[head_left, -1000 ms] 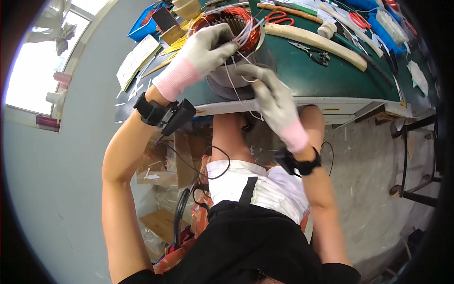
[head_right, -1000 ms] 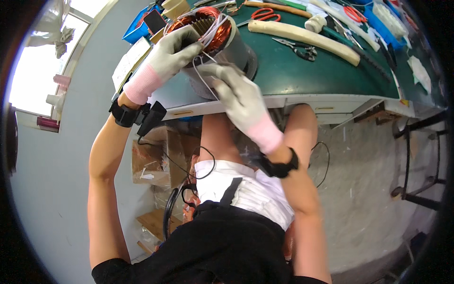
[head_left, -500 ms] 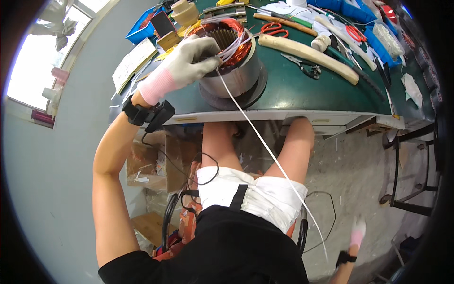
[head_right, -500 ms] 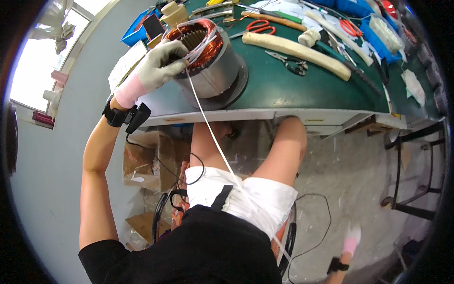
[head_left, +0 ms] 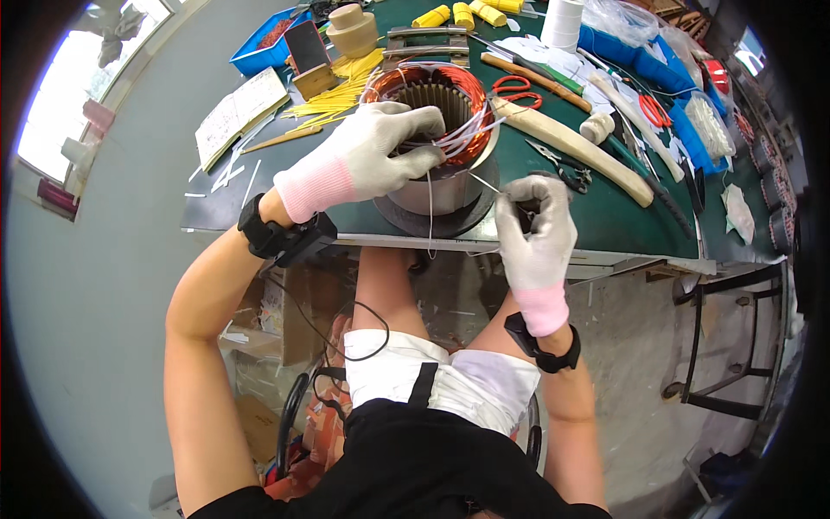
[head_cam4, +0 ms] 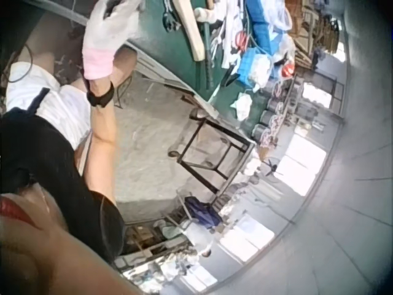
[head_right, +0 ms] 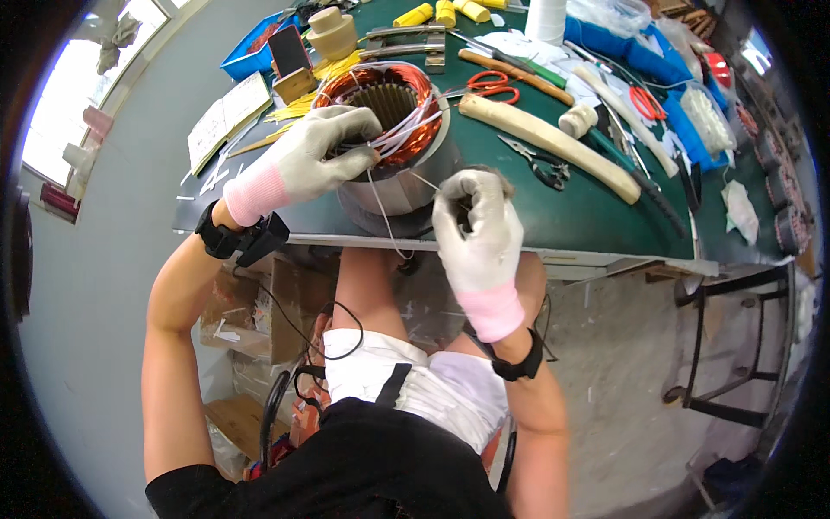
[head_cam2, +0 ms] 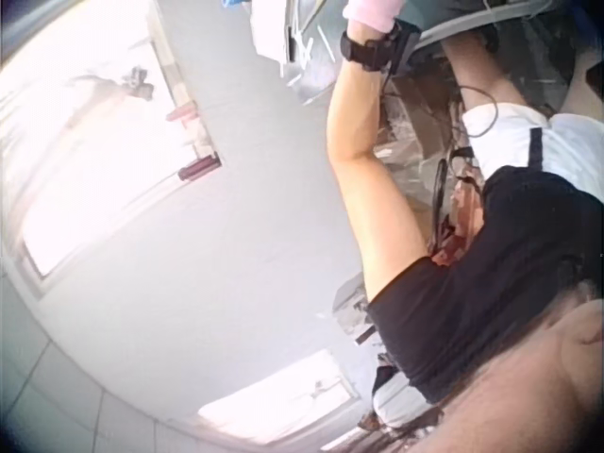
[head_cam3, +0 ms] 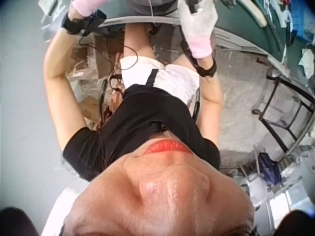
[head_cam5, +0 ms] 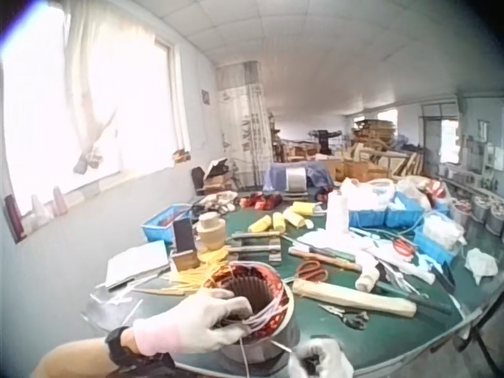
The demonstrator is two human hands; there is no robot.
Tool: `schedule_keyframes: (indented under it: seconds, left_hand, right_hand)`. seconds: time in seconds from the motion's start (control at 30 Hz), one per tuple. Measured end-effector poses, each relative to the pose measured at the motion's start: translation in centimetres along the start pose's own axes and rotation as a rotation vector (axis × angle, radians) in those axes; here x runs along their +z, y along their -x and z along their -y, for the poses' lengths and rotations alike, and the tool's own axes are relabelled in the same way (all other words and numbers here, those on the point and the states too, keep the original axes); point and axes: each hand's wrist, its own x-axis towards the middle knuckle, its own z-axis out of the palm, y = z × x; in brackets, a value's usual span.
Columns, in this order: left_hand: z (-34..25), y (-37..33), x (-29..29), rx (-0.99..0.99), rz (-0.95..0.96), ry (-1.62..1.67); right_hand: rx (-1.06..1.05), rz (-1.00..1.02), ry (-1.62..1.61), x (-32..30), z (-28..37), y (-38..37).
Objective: Winding copper wire around a motor stator and securing it with thread.
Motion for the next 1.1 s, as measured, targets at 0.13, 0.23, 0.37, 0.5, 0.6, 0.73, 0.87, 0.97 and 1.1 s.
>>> schedule_keyframes:
  seconds: [0.13,0.23,0.37,0.5,0.6,0.73,0.87,0.97,1.1]
  left_hand:
    - [0.1,-0.3,0.1,0.012,0.016,0.008]
    - [0.3,-0.5,-0.3,0.014,0.148,-0.159]
    - [1.2,0.1,0.2,0.155,-0.028,-0.424]
    - [0.5,0.9,1.0,-0.12,-0.361,-0.565]
    - [0.1,0.6,1.8,-0.007,-0.603,-0.516]
    - [0.3,0.8,2.4,0.081,-0.678,-0.387]
    - [0.2,1.3,2.7,0.129,-0.405,-0.384]
    - [0.2,0.5,3.2,0.128,-0.34,-0.192]
    - [0.6,0.7,2.8,0.123,-0.272,-0.112]
  right_hand:
    - [-0.326,-0.103,0.11,3.4,-1.8,-1.2]
    - [-0.51,-0.2,0.21,6.4,-1.7,-1.8]
    - [-0.557,-0.203,0.197,5.3,-0.5,-1.8]
    - [-0.583,-0.084,-0.067,5.0,2.8,-7.1]
    - [-0.357,0.17,0.015,6.2,4.2,-10.4]
    - [-0.171,0.204,-0.203,2.7,3.7,-7.4]
    - [-0.308,-0.017,0.444,-0.9,-2.3,-1.2]
    - [-0.22,0.106,0.301,1.1,-3.2,0.8]
    - [-0.007,0.22,-0.067,-1.7,-0.2,-0.1]
